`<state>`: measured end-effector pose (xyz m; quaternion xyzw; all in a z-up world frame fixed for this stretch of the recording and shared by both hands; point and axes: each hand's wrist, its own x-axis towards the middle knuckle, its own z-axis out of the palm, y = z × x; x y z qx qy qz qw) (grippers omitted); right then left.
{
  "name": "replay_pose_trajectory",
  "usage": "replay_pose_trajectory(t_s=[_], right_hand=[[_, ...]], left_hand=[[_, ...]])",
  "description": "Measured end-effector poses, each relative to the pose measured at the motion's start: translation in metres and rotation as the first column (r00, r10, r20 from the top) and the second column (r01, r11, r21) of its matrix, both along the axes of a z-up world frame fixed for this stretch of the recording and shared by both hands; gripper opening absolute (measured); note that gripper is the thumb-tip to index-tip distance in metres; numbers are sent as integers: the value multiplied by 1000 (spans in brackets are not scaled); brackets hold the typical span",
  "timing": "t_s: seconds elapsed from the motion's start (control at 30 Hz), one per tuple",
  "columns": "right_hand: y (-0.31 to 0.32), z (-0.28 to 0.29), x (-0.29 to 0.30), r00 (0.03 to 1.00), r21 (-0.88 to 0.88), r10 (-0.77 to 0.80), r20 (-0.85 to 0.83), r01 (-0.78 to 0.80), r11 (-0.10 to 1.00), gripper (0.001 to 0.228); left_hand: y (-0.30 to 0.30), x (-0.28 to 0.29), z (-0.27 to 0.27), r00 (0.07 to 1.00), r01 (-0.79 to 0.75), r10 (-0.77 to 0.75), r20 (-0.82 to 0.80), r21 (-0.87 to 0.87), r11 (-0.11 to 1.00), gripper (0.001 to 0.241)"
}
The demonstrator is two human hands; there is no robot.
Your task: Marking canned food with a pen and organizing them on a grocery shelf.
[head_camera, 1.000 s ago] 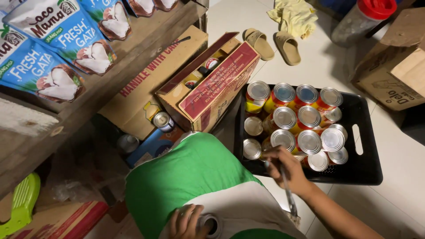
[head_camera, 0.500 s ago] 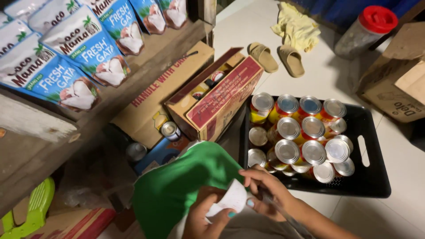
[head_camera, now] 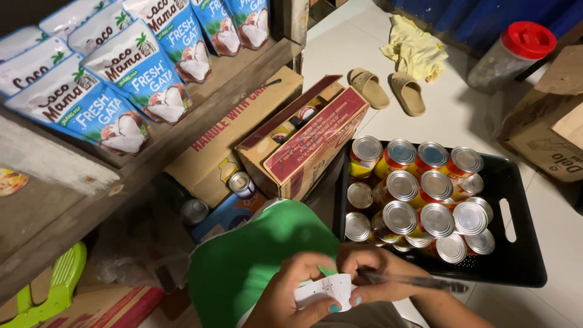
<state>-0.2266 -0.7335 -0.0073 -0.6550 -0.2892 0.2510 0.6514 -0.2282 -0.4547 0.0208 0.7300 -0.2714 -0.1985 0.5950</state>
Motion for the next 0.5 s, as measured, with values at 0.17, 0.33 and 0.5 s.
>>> replay_pose_trajectory(t_s=[0.17,0.33,0.5], right_hand=[[9,6,-5,991,88,-121,55,116,989,28],[14,25,-7,973,9,-166,159,167,986,35],[5,39,-5,925,127,-252,284,224,966,42]], left_hand=[[-6,-4,-19,904,-10,-118,-411,-297,955,75],[2,-13,-66,882,-25,-230,-410,-529,848,41],[7,-13,-70,928,112,-271,-257,-501,858,43]])
